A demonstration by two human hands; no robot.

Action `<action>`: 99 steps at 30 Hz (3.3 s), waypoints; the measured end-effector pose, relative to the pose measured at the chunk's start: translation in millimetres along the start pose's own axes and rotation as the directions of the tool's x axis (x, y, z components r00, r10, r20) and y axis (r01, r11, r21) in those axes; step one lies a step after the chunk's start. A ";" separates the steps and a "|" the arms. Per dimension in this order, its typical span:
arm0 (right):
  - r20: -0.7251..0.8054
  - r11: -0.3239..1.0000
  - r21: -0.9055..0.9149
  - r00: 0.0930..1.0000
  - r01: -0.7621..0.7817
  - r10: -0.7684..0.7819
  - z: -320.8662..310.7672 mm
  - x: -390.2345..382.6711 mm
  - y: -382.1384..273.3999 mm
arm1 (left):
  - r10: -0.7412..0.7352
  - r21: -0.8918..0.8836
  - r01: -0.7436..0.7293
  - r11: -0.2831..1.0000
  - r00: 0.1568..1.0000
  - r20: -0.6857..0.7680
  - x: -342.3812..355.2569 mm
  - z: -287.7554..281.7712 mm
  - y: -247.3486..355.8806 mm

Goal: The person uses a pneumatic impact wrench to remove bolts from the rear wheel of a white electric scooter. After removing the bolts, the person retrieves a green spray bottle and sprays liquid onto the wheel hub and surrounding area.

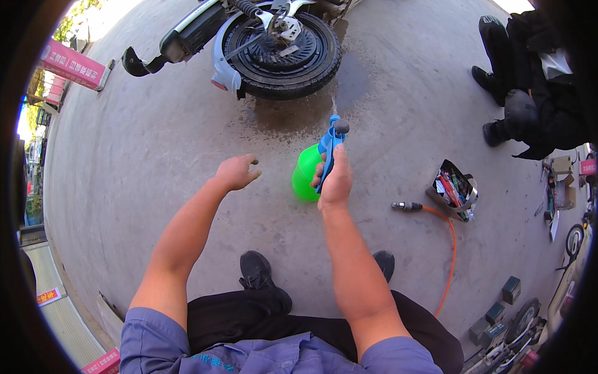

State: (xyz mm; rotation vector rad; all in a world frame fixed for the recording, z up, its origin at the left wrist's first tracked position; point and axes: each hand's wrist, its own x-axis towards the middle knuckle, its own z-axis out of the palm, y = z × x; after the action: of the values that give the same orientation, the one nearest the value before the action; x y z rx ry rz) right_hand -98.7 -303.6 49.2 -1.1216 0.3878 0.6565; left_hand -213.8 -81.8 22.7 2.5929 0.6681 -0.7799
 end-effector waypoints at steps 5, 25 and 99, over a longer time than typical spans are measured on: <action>0.037 0.998 -0.018 0.998 0.053 -0.052 -4.9 2.4 -6.9 | 0.005 -0.005 -0.005 1.000 1.000 0.002 2.4 2.9 1.1; 0.069 0.995 -0.022 0.993 0.101 -0.099 -15.5 5.3 -4.8 | 0.047 -0.040 -0.049 0.998 0.998 -0.048 13.9 1.2 18.2; 0.122 0.916 -0.276 0.956 0.292 -0.268 -34.4 7.3 -18.3 | 0.221 0.145 -0.194 0.970 0.953 -0.209 108.7 -41.7 121.8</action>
State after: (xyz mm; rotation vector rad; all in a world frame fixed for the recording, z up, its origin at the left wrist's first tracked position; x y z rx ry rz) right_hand -79.9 -338.1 43.9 -1.3950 0.0542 0.5122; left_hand -51.8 -127.3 15.1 2.8329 0.4067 -0.4816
